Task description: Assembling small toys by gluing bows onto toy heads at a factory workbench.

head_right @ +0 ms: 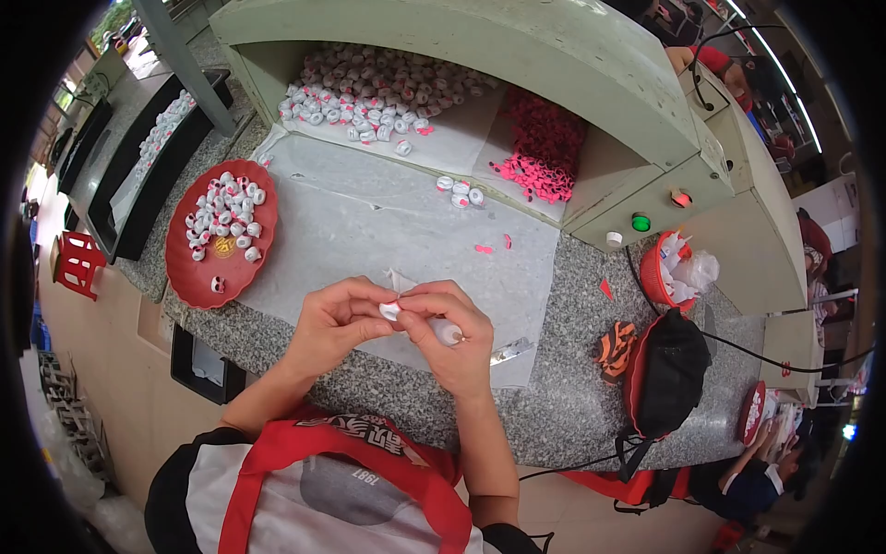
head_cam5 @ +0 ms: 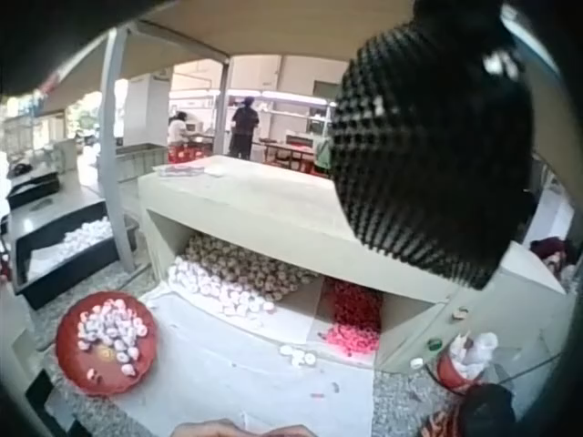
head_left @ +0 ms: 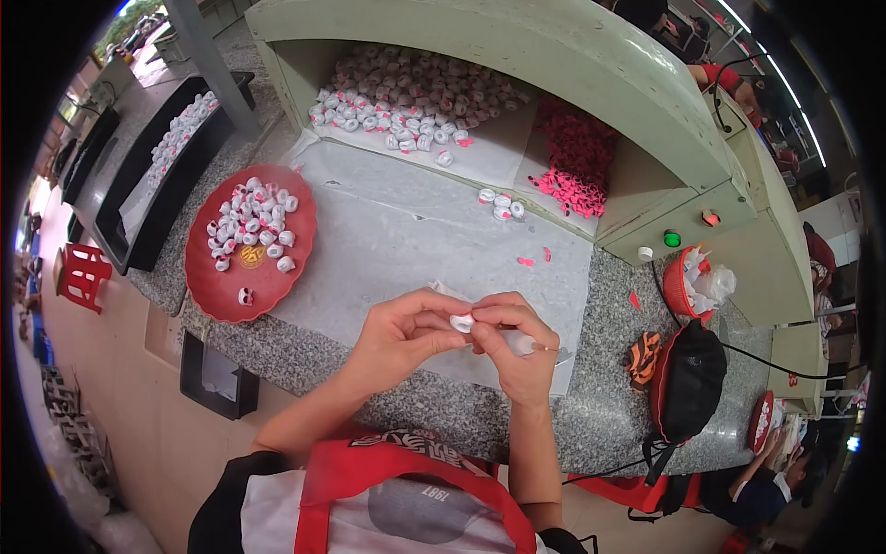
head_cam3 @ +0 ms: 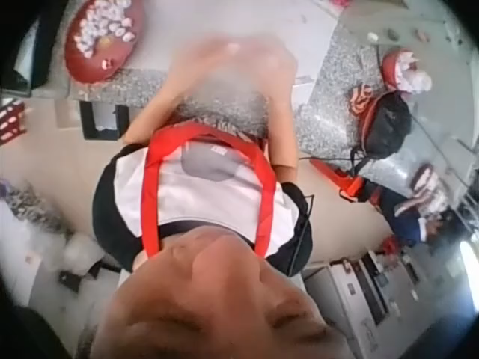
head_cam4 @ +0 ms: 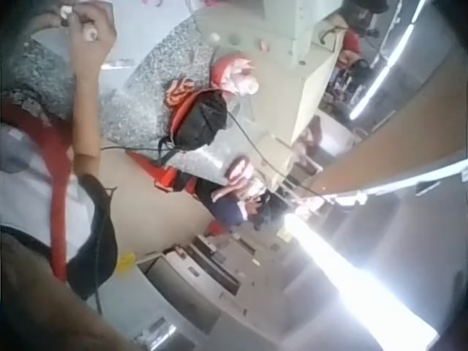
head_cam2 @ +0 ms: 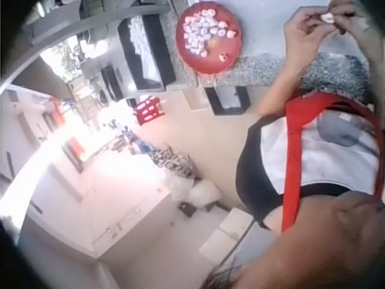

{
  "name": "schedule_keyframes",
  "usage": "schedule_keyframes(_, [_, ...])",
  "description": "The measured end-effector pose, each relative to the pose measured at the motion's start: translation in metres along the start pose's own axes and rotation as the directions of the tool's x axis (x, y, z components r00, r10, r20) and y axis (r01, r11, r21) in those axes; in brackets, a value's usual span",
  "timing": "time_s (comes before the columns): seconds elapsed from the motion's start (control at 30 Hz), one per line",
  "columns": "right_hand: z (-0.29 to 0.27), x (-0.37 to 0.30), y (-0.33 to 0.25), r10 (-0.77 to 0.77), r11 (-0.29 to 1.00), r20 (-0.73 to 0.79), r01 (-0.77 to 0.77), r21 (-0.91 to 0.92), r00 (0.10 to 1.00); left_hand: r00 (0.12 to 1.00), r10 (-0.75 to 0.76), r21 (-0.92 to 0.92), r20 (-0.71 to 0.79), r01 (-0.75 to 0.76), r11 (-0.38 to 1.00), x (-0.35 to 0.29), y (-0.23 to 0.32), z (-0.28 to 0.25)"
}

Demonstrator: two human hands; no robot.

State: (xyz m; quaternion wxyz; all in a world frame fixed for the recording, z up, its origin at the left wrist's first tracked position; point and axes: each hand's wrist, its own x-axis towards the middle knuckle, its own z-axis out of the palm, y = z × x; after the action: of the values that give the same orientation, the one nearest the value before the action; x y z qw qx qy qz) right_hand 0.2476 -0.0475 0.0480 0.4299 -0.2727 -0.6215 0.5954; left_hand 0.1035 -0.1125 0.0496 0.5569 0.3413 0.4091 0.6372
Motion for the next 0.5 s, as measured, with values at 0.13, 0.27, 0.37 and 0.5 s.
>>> schedule_keyframes(0.13, [0.008,-0.002,0.002,0.090,0.985,0.030,-0.094,0.143,0.995,0.998,0.053,0.023,0.030,-0.054,0.998,-0.005,-0.003,-0.006])
schedule_keyframes(0.27, [0.015,-0.003,0.006,0.163,0.951,0.007,-0.159,0.265,0.987,0.999,0.037,0.009,0.001,-0.037,0.999,-0.007,0.002,-0.009])
schedule_keyframes(0.37, [0.020,-0.004,0.007,0.152,0.942,0.059,-0.163,0.295,0.987,0.999,0.036,-0.037,0.008,-0.035,0.999,-0.008,0.008,-0.012])
schedule_keyframes(0.5, [0.018,-0.002,0.023,-0.016,0.973,0.088,-0.005,0.231,0.996,0.999,-0.043,-0.010,-0.001,0.043,0.999,-0.012,0.011,-0.016])
